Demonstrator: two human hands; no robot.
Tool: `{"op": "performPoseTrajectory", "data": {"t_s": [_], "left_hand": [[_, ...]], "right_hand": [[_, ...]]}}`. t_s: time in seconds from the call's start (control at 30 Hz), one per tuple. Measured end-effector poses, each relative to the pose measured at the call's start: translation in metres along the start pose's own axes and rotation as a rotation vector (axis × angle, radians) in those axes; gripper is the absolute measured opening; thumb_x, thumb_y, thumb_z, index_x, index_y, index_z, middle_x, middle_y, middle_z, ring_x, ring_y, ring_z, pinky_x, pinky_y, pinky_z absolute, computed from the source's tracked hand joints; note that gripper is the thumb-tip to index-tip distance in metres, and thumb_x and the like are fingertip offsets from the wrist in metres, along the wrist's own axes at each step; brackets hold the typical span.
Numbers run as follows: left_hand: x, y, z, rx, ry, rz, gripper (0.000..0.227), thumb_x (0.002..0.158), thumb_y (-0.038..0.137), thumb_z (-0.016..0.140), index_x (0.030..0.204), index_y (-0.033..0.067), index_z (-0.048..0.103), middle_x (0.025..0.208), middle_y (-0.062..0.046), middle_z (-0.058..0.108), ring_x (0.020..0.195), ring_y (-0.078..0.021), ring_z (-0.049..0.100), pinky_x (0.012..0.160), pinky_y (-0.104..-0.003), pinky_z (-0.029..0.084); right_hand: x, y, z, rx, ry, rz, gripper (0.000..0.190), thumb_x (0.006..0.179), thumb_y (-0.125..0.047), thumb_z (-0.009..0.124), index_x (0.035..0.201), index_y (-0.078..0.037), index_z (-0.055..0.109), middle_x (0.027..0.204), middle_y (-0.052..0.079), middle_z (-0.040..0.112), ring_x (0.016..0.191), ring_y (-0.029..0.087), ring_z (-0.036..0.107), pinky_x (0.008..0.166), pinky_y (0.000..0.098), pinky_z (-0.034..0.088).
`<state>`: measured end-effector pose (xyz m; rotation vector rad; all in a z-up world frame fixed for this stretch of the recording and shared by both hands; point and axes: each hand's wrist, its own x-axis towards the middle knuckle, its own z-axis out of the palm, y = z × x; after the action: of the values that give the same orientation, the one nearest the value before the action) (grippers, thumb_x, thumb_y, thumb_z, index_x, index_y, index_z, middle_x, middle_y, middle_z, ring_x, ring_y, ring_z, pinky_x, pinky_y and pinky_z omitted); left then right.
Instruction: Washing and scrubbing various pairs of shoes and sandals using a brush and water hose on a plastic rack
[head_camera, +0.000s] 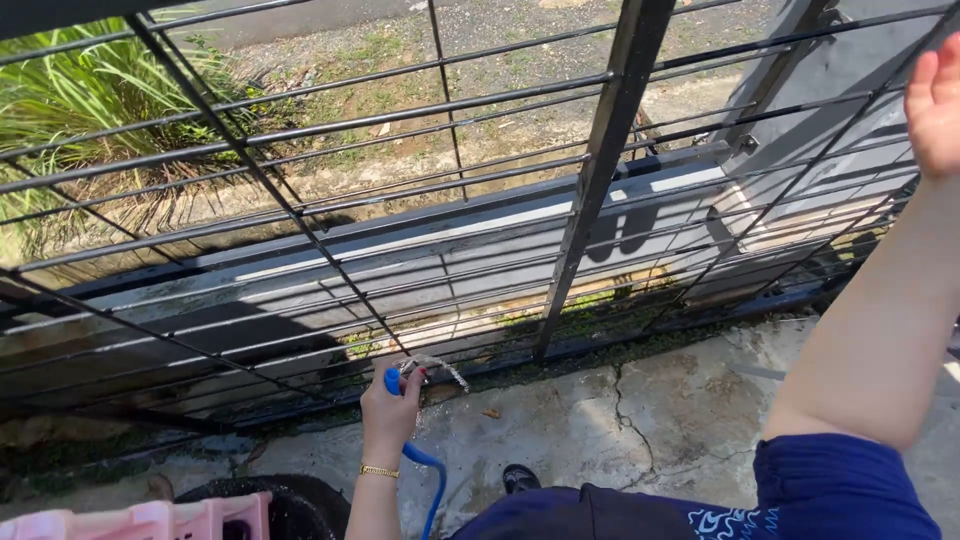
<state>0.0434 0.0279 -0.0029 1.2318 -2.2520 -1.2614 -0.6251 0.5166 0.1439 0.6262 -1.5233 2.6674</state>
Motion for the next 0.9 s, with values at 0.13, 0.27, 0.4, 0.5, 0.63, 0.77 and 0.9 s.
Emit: {"op": "performPoseTrajectory", "data": {"t_s": [0.13, 0.27, 0.4, 0.5, 0.63, 0.77, 0.9], "left_hand": [[-0.015, -0.032, -0.036, -0.094, 0.149, -0.142, 0.037, 0.092, 0.038, 0.07, 0.122, 0.0169, 0.065, 0.061, 0.002, 0.06, 0.051, -0.0151, 0.054, 0.052, -0.034, 0.042], [-0.04, -0.078, -0.088, -0.235, 0.367, -0.258, 0.034, 0.095, 0.043, 0.064, 0.114, 0.0161, 0.067, 0.063, 0.003, 0.059, 0.057, -0.0134, 0.056, 0.058, -0.033, 0.045], [-0.068, -0.14, -0.135, -0.518, 0.759, -0.293, 0.021, 0.098, 0.034, 0.06, 0.1, 0.0145, 0.068, 0.056, 0.0, 0.059, 0.048, -0.0095, 0.054, 0.051, -0.028, 0.045], [-0.12, -0.158, -0.191, -0.63, 0.878, -0.425, 0.031, 0.101, 0.044, 0.052, 0.106, 0.0151, 0.064, 0.05, -0.002, 0.054, 0.035, -0.0144, 0.044, 0.036, -0.032, 0.037], [-0.19, -0.223, -0.235, -0.791, 1.179, -0.532, 0.041, 0.099, 0.046, 0.055, 0.083, 0.0082, 0.051, 0.051, -0.011, 0.054, 0.03, -0.0187, 0.042, 0.028, -0.031, 0.033], [-0.27, -0.288, -0.254, -0.815, 1.571, -0.477, 0.032, 0.099, 0.036, 0.063, 0.086, 0.0072, 0.059, 0.046, -0.012, 0.056, 0.022, -0.0205, 0.045, 0.021, -0.028, 0.035], [-0.352, -0.316, -0.264, -0.818, 1.77, -0.521, 0.028, 0.1, 0.035, 0.064, 0.096, 0.007, 0.061, 0.049, -0.012, 0.055, 0.023, -0.0191, 0.044, 0.022, -0.026, 0.035]], "right_hand": [[-0.217, 0.13, 0.155, 0.392, 0.45, 0.379, 0.053, 0.086, -0.048, 0.042, 0.115, -0.016, 0.073, 0.097, -0.002, 0.069, 0.086, 0.008, 0.063, 0.083, 0.0216, 0.045], [-0.365, 0.314, 0.163, -0.991, 0.032, 1.336, 0.064, 0.096, -0.049, 0.07, 0.141, -0.007, 0.052, 0.124, 0.021, 0.056, 0.107, 0.034, 0.059, 0.079, 0.0468, 0.046], [-0.464, 0.36, 0.293, -0.859, -0.259, 1.45, 0.054, 0.103, -0.033, 0.063, 0.146, -0.002, 0.051, 0.132, 0.022, 0.065, 0.103, 0.032, 0.07, 0.082, 0.0406, 0.059], [-0.516, 0.337, 0.428, -0.971, -0.73, 1.359, 0.05, 0.107, -0.028, 0.05, 0.152, -0.007, 0.046, 0.145, 0.023, 0.055, 0.114, 0.034, 0.064, 0.091, 0.0429, 0.051], [-0.58, 0.39, 0.516, -0.997, -1.209, 1.144, 0.043, 0.105, -0.027, 0.058, 0.138, 0.0, 0.057, 0.118, 0.018, 0.068, 0.095, 0.028, 0.068, 0.082, 0.0393, 0.052], [-0.667, 0.423, 0.597, -0.722, -1.624, 0.686, 0.042, 0.1, -0.026, 0.074, 0.131, 0.0, 0.063, 0.096, 0.023, 0.071, 0.082, 0.031, 0.072, 0.074, 0.0395, 0.056], [-0.767, 0.382, 0.685, -0.725, -1.967, 0.387, 0.036, 0.102, -0.028, 0.072, 0.131, -0.007, 0.068, 0.107, 0.017, 0.074, 0.097, 0.031, 0.073, 0.081, 0.0417, 0.054]]}}
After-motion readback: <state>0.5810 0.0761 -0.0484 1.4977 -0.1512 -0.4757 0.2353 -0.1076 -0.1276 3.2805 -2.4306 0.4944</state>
